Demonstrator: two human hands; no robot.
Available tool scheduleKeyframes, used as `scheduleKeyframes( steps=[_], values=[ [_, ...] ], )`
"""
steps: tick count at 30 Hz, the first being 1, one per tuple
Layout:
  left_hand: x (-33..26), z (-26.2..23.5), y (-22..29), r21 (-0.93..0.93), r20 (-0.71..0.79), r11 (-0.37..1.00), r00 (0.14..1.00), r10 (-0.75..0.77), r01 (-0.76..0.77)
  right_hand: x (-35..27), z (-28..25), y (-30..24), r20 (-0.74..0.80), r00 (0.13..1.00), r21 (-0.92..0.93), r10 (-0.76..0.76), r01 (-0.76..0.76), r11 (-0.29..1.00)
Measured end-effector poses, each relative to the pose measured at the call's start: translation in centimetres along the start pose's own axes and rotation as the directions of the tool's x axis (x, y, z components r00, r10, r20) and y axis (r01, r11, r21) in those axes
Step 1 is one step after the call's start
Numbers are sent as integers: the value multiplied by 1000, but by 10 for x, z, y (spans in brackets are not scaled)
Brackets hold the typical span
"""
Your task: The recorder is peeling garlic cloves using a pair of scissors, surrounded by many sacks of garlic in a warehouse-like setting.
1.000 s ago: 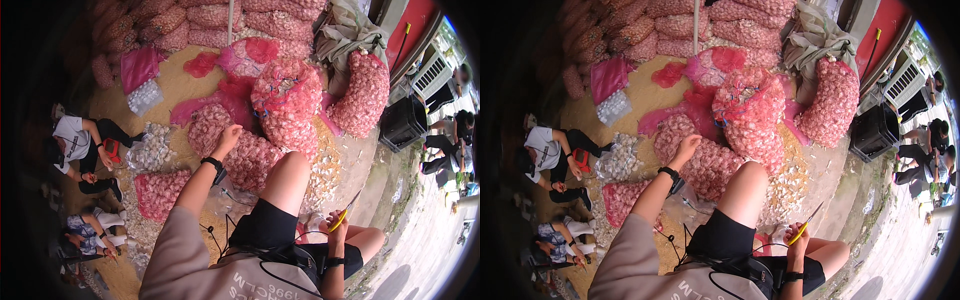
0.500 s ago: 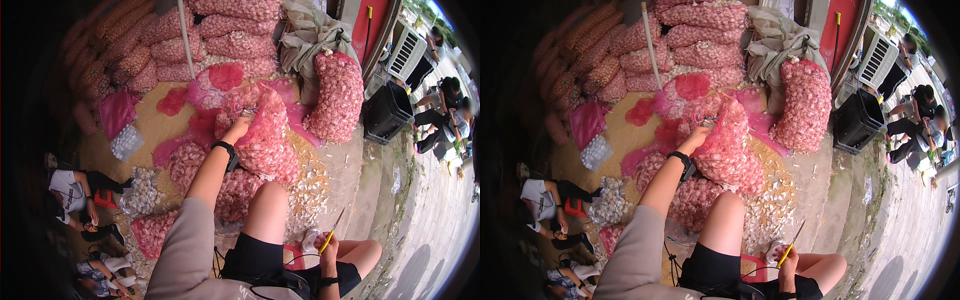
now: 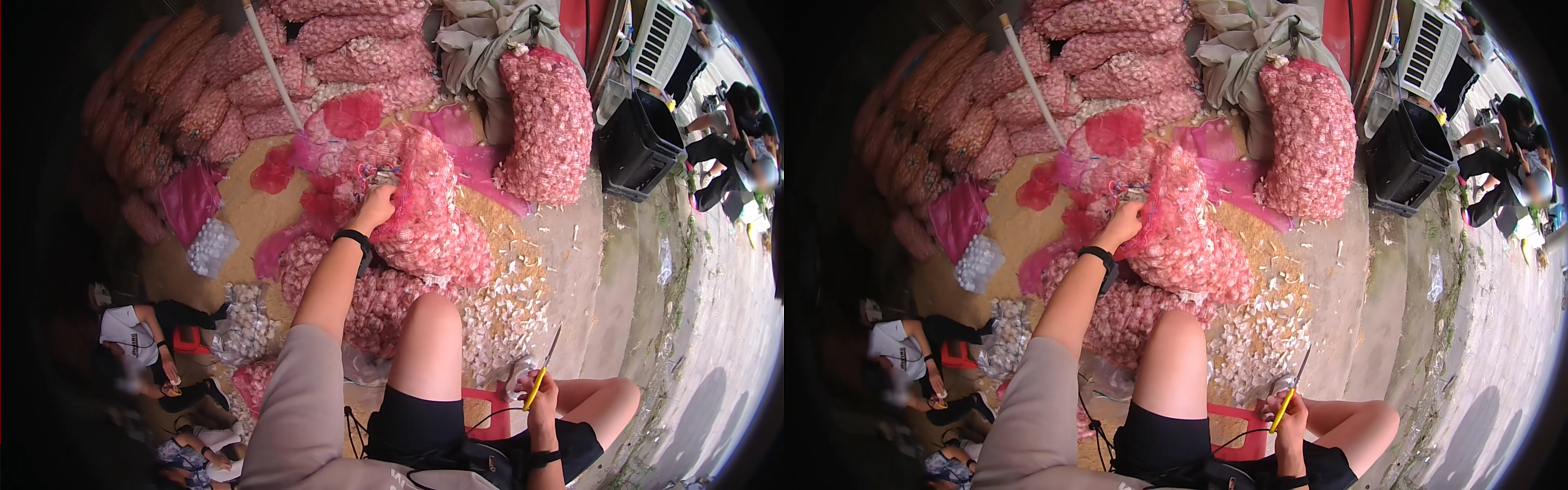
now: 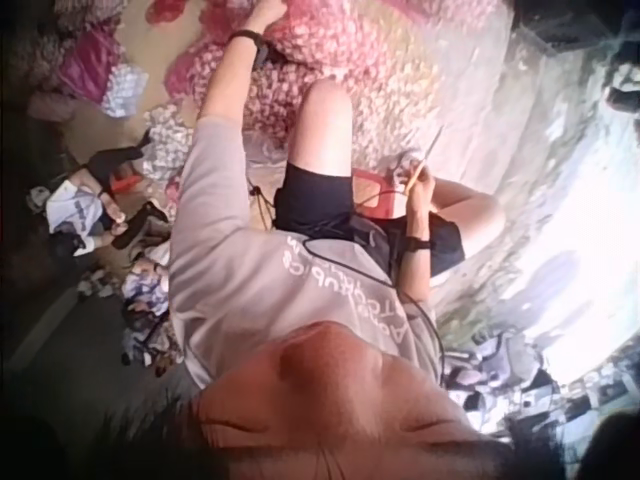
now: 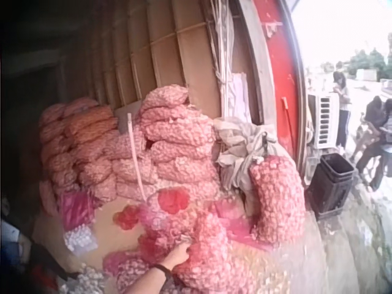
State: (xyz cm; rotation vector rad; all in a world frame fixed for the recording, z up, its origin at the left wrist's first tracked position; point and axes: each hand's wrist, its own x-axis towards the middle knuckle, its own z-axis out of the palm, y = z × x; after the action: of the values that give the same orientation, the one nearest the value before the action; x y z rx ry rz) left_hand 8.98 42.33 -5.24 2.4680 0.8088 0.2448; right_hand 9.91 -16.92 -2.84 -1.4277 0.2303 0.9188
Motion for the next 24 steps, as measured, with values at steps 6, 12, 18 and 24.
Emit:
scheduleKeyframes(
  steps=[6, 12, 18, 24],
  values=[
    [-1, -3, -14, 189, 125, 979, 991, 52, -75, 3, -4, 5, 18, 1000, 39, -6, 5, 999],
    [-17, -20, 20, 478, 302, 839, 946, 120, -260, 0, -2, 3, -11, 1000, 14, 12, -12, 1000],
    [-29, -26, 25, 527, 35, 796, 944, 329, -297, -2, -5, 4, -14, 1000, 10, 4, -4, 1000],
    [-29, -6, 16, -8, 269, 1000, 963, 7, -5, -1, -4, 4, 3, 1000, 16, -18, 18, 1000]
  ],
)
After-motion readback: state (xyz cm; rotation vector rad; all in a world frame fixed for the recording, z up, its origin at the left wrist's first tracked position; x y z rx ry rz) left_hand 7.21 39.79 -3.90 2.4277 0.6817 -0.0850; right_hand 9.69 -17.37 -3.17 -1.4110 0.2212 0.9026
